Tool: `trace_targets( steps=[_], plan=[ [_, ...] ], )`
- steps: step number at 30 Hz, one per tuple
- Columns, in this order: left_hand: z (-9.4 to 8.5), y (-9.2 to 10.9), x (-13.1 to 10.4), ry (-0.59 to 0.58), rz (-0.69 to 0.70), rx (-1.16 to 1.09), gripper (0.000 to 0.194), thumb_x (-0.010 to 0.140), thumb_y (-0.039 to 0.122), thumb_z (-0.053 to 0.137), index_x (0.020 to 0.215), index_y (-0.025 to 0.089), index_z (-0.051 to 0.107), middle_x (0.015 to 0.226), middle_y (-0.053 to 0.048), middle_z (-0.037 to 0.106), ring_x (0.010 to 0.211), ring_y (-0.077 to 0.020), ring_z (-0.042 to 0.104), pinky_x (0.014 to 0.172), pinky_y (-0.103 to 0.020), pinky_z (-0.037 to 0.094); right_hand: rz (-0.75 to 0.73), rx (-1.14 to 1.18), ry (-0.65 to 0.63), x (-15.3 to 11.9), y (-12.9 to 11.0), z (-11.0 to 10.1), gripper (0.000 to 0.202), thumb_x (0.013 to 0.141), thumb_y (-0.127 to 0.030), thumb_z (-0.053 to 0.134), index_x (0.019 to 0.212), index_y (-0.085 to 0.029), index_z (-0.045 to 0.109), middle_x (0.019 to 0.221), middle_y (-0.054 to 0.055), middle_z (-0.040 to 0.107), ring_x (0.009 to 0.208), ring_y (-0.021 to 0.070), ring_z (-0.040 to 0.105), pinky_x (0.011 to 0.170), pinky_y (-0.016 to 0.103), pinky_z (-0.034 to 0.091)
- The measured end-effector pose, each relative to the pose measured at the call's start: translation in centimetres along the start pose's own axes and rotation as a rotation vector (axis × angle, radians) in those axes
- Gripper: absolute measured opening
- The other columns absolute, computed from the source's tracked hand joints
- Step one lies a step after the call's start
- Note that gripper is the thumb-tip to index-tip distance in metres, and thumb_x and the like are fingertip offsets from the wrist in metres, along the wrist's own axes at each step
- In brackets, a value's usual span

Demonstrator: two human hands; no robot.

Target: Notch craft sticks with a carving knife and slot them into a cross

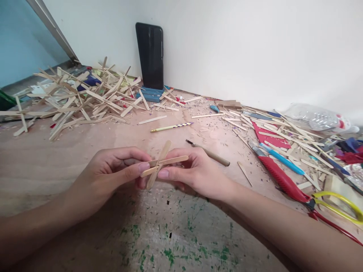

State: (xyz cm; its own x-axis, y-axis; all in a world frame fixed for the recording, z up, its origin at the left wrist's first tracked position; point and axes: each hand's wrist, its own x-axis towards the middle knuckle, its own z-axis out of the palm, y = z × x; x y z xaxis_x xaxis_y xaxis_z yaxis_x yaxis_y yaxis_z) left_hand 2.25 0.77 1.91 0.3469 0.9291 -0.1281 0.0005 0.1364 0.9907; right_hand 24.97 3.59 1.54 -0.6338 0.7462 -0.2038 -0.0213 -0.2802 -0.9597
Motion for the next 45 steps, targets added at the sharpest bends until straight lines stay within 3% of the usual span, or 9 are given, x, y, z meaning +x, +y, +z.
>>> trace_targets(
  steps=[3,8,13,16,21,27,33,39,45],
  plan=[
    [-0.1,-0.2,-0.1,-0.002,0.048,0.009,0.011,0.099,0.03,0.07,0.094,0.022,0.075,0.069,0.004,0.073,0.062,-0.0109,0.067,0.058,-0.019,0.054,-0.005,0.021,-0.042,0.0,0.3,-0.4,0.026,0.098,-0.04,0.082,0.091,-0.014,0.083,0.058,-0.004,0.056,0.046,0.0066,0.041,0.041,0.02,0.027],
    [-0.4,-0.2,0.1,0.028,0.094,0.09,0.004,0.092,0.022,0.074,0.093,0.021,0.078,0.083,0.002,0.081,0.073,-0.0114,0.074,0.064,-0.017,0.057,-0.014,-0.001,-0.048,0.1,0.2,-0.7,0.027,0.099,-0.04,0.08,0.089,-0.014,0.083,0.067,-0.001,0.063,0.045,0.0052,0.038,0.041,0.022,0.025],
    [-0.2,-0.2,0.0,0.057,0.107,0.185,0.009,0.095,0.027,0.073,0.091,0.022,0.079,0.08,0.004,0.079,0.07,-0.0099,0.072,0.062,-0.016,0.055,-0.072,-0.15,-0.016,0.0,-0.5,-0.3,0.028,0.091,-0.043,0.088,0.092,-0.016,0.084,0.086,0.004,0.074,0.075,0.0135,0.064,0.066,0.025,0.051],
    [0.0,-0.5,-0.1,0.053,0.113,0.203,0.011,0.098,0.028,0.071,0.093,0.024,0.08,0.082,0.004,0.079,0.072,-0.0103,0.072,0.064,-0.017,0.055,-0.028,-0.097,-0.026,0.0,-0.4,-0.1,0.032,0.09,-0.045,0.089,0.092,-0.014,0.08,0.094,0.007,0.077,0.084,0.0165,0.071,0.076,0.029,0.059],
    [-0.2,-0.5,-0.3,0.061,0.256,0.413,0.012,0.1,0.021,0.068,0.095,0.021,0.079,0.089,0.001,0.078,0.08,-0.0126,0.072,0.073,-0.023,0.055,0.075,0.137,-0.143,0.1,0.2,0.1,0.031,0.096,-0.043,0.084,0.095,-0.013,0.077,0.085,0.006,0.08,0.073,0.0141,0.076,0.066,0.024,0.064],
    [-0.2,-0.4,-0.4,0.093,0.335,0.466,0.016,0.097,0.016,0.069,0.104,0.024,0.08,0.097,0.002,0.083,0.086,-0.0144,0.076,0.077,-0.025,0.058,0.091,0.236,-0.129,0.1,0.8,0.1,0.029,0.091,-0.037,0.09,0.097,-0.013,0.075,0.084,0.007,0.082,0.073,0.0156,0.08,0.062,0.022,0.066],
    [-0.1,-0.6,-0.8,0.127,0.407,0.493,0.018,0.095,0.015,0.07,0.097,0.029,0.081,0.083,0.004,0.08,0.073,-0.0148,0.074,0.067,-0.027,0.056,0.105,0.247,-0.172,0.2,0.9,0.3,0.03,0.094,-0.04,0.087,0.093,-0.011,0.078,0.084,0.008,0.082,0.068,0.0148,0.079,0.059,0.021,0.065],
    [0.0,-0.5,-1.3,0.133,0.557,0.631,0.018,0.102,0.016,0.066,0.098,0.029,0.077,0.082,0.001,0.078,0.073,-0.0156,0.071,0.066,-0.029,0.054,0.096,0.306,-0.197,0.2,1.2,0.6,0.026,0.095,-0.038,0.087,0.095,-0.012,0.08,0.081,0.005,0.08,0.065,0.0129,0.078,0.055,0.017,0.062],
    [0.0,-0.8,-1.1,0.132,0.483,0.52,0.016,0.097,0.014,0.069,0.096,0.027,0.076,0.082,0.004,0.079,0.074,-0.0138,0.074,0.069,-0.027,0.055,0.105,0.283,-0.179,0.2,1.2,0.5,0.03,0.092,-0.04,0.089,0.092,-0.013,0.076,0.081,0.006,0.081,0.065,0.014,0.077,0.053,0.019,0.06]
  ],
)
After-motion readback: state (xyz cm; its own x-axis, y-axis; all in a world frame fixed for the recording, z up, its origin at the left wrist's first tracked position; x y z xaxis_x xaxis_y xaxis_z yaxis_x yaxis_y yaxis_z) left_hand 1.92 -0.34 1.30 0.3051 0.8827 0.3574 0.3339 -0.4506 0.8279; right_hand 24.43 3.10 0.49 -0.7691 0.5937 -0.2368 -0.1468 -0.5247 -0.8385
